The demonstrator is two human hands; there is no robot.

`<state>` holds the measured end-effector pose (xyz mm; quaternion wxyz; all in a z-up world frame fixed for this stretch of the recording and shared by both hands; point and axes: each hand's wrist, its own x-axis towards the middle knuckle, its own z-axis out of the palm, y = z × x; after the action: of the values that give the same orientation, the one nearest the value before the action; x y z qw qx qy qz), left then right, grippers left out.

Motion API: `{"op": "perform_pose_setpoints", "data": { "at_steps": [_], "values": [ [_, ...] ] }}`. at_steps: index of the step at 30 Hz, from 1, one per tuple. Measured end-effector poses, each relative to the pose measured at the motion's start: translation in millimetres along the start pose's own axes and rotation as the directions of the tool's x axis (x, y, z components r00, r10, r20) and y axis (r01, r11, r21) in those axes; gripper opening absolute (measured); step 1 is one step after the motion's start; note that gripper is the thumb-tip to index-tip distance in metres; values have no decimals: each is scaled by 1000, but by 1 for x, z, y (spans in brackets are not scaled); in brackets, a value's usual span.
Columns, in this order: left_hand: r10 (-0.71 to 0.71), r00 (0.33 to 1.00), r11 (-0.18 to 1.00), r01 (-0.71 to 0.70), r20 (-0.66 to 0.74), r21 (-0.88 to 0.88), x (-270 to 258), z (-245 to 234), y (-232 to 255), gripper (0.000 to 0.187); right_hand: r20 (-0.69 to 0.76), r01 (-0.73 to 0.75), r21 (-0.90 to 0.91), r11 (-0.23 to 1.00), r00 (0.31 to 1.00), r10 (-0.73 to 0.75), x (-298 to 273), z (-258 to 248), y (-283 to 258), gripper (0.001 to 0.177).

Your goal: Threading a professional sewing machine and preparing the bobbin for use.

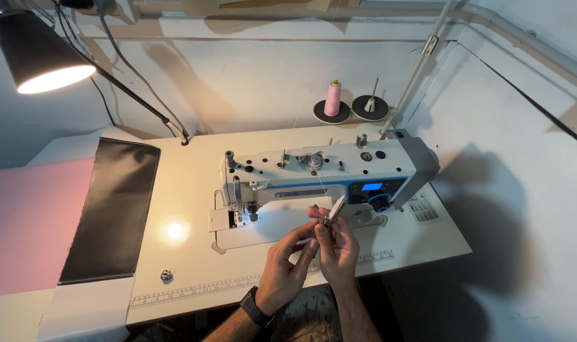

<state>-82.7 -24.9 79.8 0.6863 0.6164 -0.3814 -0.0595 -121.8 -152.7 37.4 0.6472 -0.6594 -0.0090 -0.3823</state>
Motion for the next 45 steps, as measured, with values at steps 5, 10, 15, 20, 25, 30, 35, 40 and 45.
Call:
{"op": "perform_pose_setpoints", "data": {
  "at_steps": [5, 10, 15, 20, 25, 30, 35, 40, 45],
  "values": [
    [-33, 999, 999, 33, -16, -2, -2, -1, 0, 39, -7, -6, 10, 1000, 1000, 6, 0, 2, 1, 33],
    [-14, 1000, 1000, 14, -11, 13, -1, 0, 0, 39, 7, -8, 30, 1000, 1000, 7, 0, 2, 0, 32],
    [-46, 999, 999, 46, -8, 1, -3, 1, 0, 41, -7, -13, 58, 998, 1000, 14, -2, 1, 2, 31],
    [-41, 999, 999, 41, -3, -11, -4, 1, -1, 41, -8, -19, 57, 998, 1000, 19, -4, -1, 4, 31],
    [-22, 1000, 1000, 22, -4, -19, -4, 2, 0, 40, -4, -35, 53, 998, 999, 36, -4, 0, 0, 30],
    [-5, 1000, 1000, 5, 0, -2, -3, 1, 1, 30, 3, -21, 48, 999, 1000, 21, -3, 0, 1, 29],
    [-6, 1000, 1000, 6, 3, 6, -3, 2, 4, 30, 6, -18, 7, 1000, 1000, 18, -3, 0, 0, 28],
    [36, 999, 999, -36, -1, 27, -4, 6, 3, 33, -30, -14, 32, 999, 999, 15, -4, 1, -3, 27],
    [42, 998, 999, -42, 36, -8, -5, 13, 7, 38, -61, 13, -7, 1000, 998, -13, -10, -9, -2, 27]
  ]
}}
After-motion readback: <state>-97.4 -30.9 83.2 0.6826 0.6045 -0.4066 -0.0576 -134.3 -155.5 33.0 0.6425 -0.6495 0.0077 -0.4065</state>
